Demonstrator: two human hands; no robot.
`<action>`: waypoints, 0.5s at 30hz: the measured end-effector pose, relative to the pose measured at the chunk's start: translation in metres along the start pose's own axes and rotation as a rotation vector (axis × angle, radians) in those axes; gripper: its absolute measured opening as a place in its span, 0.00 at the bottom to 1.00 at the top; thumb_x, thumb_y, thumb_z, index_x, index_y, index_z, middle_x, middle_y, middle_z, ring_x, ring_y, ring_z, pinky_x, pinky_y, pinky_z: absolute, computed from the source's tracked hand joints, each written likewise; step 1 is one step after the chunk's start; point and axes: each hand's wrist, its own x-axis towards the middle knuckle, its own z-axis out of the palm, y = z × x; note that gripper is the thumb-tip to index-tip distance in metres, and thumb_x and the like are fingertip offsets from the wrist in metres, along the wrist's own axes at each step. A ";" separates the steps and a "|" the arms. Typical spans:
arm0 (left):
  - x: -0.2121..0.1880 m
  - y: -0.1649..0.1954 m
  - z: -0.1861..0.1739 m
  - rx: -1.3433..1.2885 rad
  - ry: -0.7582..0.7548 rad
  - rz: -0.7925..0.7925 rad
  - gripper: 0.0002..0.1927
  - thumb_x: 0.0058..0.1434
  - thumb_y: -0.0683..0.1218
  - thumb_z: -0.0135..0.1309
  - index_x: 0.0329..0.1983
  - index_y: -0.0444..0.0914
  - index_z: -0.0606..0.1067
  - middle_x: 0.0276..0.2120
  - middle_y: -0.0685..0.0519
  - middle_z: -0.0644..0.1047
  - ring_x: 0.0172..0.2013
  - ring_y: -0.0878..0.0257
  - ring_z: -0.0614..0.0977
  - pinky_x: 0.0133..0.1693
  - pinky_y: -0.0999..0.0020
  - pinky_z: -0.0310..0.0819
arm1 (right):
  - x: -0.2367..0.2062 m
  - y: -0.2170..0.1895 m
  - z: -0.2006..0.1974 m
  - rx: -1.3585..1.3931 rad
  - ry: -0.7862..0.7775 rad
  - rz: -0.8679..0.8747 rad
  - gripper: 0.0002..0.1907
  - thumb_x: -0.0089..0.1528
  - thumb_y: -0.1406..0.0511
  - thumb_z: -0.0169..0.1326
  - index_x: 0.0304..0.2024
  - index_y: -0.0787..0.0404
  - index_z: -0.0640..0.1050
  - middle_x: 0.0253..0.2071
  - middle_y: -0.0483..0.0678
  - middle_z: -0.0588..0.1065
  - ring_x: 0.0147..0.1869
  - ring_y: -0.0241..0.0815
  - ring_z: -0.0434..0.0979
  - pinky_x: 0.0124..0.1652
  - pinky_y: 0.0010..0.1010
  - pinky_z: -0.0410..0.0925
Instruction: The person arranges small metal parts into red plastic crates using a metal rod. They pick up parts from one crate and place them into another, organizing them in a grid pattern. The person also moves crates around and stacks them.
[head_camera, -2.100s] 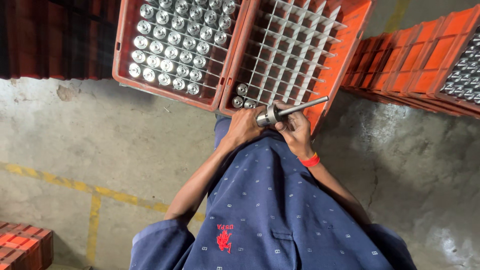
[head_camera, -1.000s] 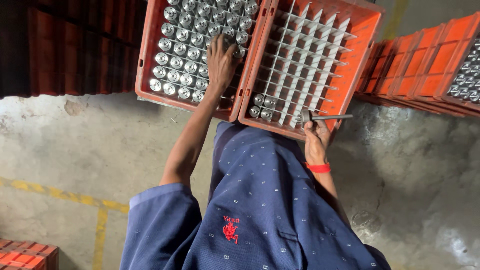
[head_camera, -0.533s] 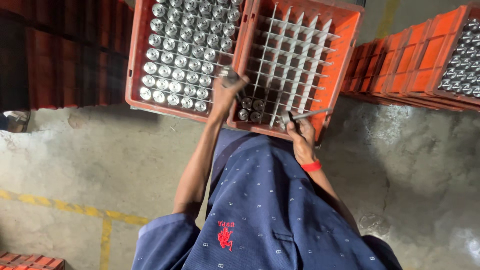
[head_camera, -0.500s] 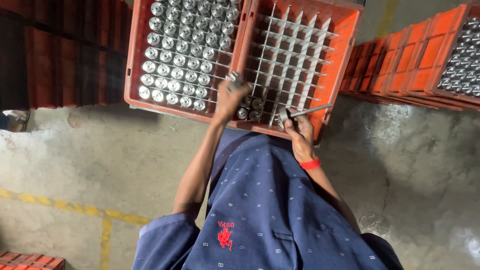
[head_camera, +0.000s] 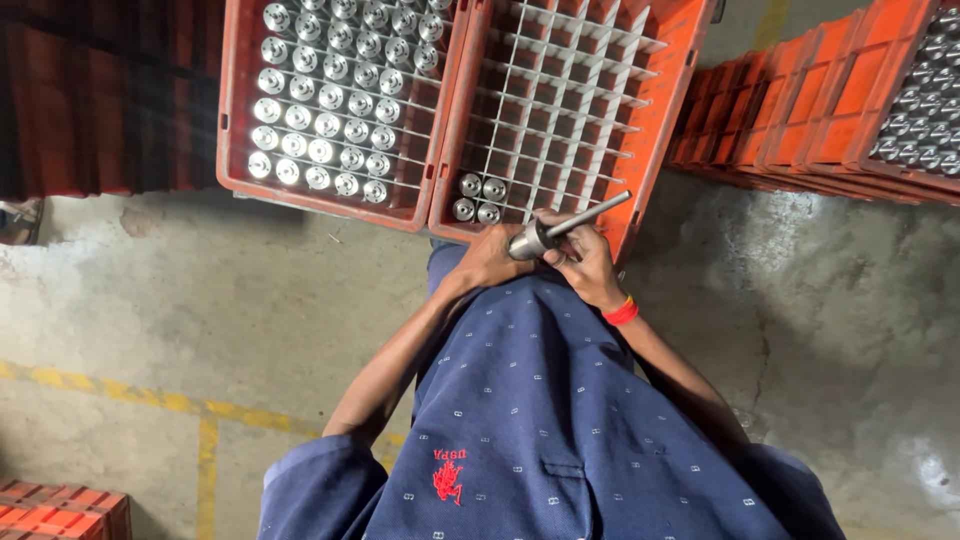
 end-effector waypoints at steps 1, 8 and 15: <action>0.000 0.001 -0.001 -0.023 -0.014 0.009 0.22 0.48 0.48 0.64 0.48 0.39 0.79 0.36 0.42 0.84 0.39 0.48 0.86 0.42 0.55 0.78 | 0.000 0.003 -0.005 -0.009 -0.003 0.015 0.31 0.64 0.58 0.63 0.63 0.68 0.69 0.65 0.54 0.71 0.69 0.44 0.72 0.67 0.35 0.66; 0.003 -0.024 -0.013 0.424 -0.087 -0.075 0.36 0.66 0.60 0.60 0.69 0.37 0.66 0.41 0.35 0.81 0.43 0.42 0.83 0.47 0.52 0.76 | 0.002 0.037 -0.043 0.071 0.359 0.052 0.22 0.67 0.68 0.58 0.63 0.69 0.73 0.55 0.48 0.76 0.56 0.33 0.75 0.58 0.24 0.67; 0.012 -0.068 -0.003 0.757 0.080 0.502 0.28 0.58 0.39 0.50 0.64 0.38 0.69 0.54 0.45 0.75 0.49 0.44 0.82 0.49 0.58 0.78 | 0.000 0.049 -0.056 0.235 0.527 -0.046 0.22 0.67 0.78 0.52 0.64 0.71 0.72 0.45 0.39 0.71 0.45 0.27 0.66 0.49 0.20 0.63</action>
